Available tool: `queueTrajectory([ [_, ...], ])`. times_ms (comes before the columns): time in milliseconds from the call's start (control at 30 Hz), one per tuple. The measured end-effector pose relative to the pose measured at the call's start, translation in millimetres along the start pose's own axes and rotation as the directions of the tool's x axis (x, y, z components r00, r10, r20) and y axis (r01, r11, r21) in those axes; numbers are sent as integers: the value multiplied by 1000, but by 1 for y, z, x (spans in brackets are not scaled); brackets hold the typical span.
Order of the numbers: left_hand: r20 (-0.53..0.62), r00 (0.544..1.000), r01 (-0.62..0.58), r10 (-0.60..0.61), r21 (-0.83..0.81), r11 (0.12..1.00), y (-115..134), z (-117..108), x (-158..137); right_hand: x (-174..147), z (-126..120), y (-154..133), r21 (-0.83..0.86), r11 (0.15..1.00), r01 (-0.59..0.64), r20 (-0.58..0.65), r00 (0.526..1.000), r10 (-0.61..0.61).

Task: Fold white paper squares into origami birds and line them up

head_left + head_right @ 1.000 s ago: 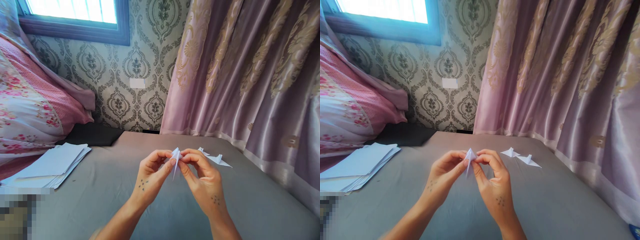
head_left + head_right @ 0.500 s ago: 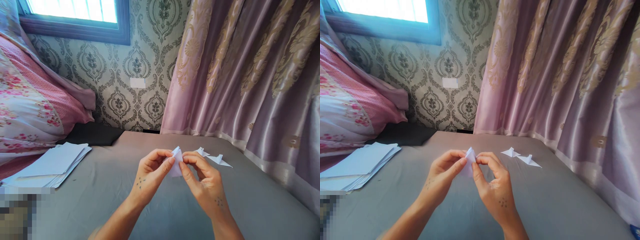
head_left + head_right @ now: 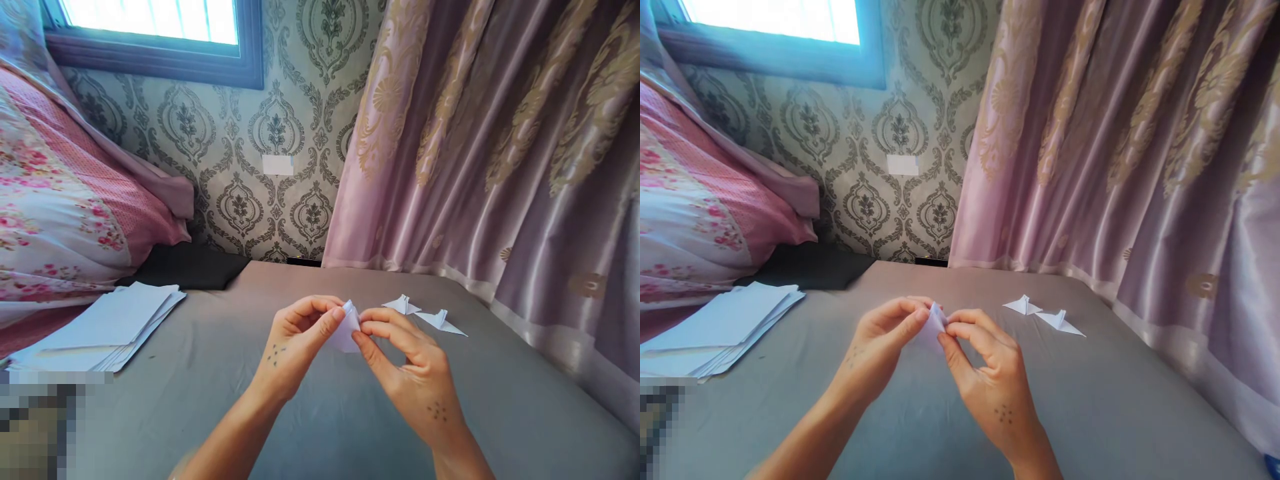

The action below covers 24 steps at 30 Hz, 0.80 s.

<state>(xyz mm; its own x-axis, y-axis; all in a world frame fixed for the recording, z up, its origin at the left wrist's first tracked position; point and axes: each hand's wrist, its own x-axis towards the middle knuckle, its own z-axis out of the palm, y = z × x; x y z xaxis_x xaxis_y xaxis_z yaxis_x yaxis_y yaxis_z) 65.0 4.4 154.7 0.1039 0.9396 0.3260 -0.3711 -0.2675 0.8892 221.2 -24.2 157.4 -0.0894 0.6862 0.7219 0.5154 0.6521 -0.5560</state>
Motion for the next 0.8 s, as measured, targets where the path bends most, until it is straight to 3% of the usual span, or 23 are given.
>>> queueTrajectory([
  [400, 21, 999, -43, 42, 46, 998, -1, 2, -3, -2, 1, 0, 4, 998, -63, -52, 997, 64],
  [800, 80, 997, -4, 10, -75, 997, -4, 4, -6, -2, 2, -6, 40, 996, -84, -61, 994, 86],
])
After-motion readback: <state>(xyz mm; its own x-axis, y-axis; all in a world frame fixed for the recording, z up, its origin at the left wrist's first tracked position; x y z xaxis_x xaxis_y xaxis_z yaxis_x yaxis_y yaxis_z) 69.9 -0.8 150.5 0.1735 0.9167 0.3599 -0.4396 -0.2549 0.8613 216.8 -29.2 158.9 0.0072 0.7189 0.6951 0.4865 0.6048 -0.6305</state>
